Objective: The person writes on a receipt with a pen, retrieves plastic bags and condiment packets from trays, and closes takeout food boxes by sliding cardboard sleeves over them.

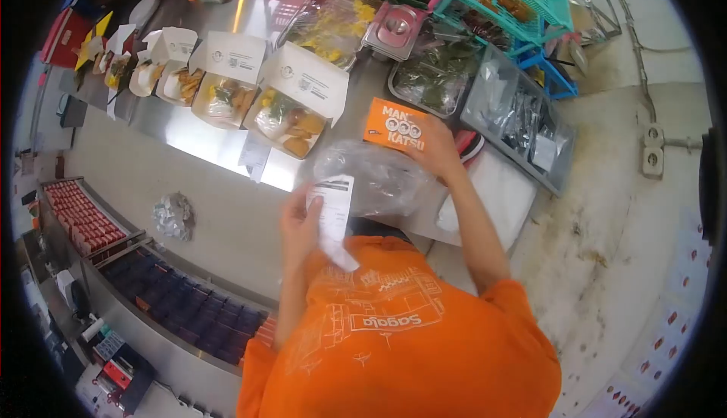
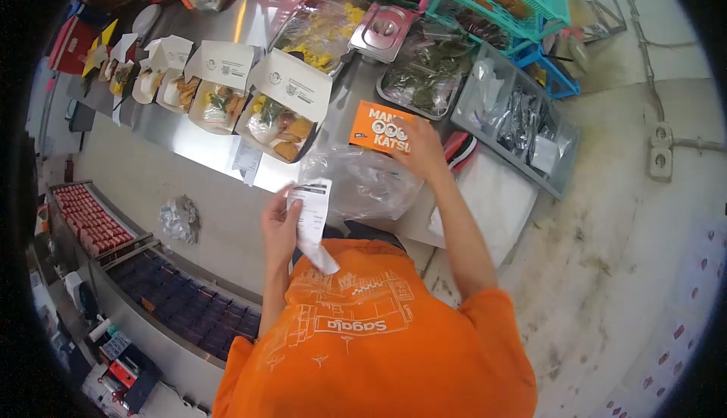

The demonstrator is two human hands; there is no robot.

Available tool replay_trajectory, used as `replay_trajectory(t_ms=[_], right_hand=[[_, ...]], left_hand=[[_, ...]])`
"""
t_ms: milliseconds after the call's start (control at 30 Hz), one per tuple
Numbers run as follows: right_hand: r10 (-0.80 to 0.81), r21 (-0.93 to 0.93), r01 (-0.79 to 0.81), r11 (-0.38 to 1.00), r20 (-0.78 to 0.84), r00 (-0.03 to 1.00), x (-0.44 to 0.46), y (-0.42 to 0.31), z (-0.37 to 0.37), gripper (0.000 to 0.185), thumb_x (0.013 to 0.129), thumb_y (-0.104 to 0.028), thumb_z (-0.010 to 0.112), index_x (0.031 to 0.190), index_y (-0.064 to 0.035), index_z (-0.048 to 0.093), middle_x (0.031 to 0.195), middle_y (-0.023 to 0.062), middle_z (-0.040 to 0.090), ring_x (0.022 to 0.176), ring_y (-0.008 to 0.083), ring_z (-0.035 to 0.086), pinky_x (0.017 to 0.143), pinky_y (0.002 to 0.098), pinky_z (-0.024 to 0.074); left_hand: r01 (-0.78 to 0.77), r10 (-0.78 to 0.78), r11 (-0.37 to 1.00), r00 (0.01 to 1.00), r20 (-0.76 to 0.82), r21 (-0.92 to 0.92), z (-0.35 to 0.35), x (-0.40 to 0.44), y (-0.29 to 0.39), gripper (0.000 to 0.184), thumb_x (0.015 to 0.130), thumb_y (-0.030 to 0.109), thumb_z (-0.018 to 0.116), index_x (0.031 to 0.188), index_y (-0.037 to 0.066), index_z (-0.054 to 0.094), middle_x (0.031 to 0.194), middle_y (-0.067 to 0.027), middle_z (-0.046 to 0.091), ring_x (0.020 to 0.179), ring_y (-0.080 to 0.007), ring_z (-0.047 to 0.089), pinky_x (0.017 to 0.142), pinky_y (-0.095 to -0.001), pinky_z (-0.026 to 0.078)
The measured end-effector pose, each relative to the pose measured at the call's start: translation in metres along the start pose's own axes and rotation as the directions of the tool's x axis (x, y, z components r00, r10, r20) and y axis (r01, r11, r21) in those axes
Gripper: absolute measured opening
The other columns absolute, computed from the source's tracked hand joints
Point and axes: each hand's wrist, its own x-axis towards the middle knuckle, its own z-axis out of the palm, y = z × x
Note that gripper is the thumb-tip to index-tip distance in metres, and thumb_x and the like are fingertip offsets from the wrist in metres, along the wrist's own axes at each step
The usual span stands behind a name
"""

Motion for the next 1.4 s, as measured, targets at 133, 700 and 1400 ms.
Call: replay_trajectory(t_ms=[133, 700, 1400], right_hand=[[-0.138, -0.386, 0.167, 0.907, 0.102, 0.985, 0.027, 0.001, 0.027, 0.093, 0.074, -0.033, 0.081, 0.153, -0.0252, 0.033, 0.138, 0.0252, 0.045, 0.130, 0.0451, 0.042, 0.108, 0.0568, 0.0335], [-0.026, -0.301, 0.047, 0.952, 0.072, 0.997, 0.015, 0.031, 0.027, 0.105, 0.067, -0.063, 0.078, 0.155, -0.0330, 0.030, 0.150, 0.0293, 0.033, 0.137, 0.0463, 0.034, 0.112, 0.0596, 0.0250], [0.196, 0.107, -0.191, 0.976, -0.034, 0.980, -0.018, 0.022, -0.017, 0.094, 0.069, -0.050, 0.082, 0.148, -0.0150, 0.046, 0.148, 0.0287, 0.038, 0.136, 0.0425, 0.040, 0.114, 0.0521, 0.0288]], left_hand=[[0.004, -0.096, 0.954, 0.952, 0.292, 0.301, 0.007, 0.012, 0.025, 0.033, 0.092, 0.000, 0.064, 0.125, 0.004, 0.066, 0.117, -0.0077, 0.065, 0.104, -0.0134, 0.060, 0.086, -0.0248, 0.047], [-0.232, -0.083, 0.779, 0.883, 0.463, 0.583, 0.057, 0.052, 0.018, 0.024, 0.088, 0.015, 0.066, 0.108, 0.004, 0.074, 0.099, -0.0195, 0.073, 0.086, -0.0295, 0.070, 0.081, -0.0367, 0.053], [-0.010, -0.465, 0.577, 0.818, 0.338, 0.817, 0.148, 0.204, -0.039, 0.082, 0.078, 0.069, 0.063, 0.104, -0.009, 0.072, 0.104, -0.0275, 0.071, 0.102, -0.0368, 0.069, 0.089, -0.0408, 0.052]])
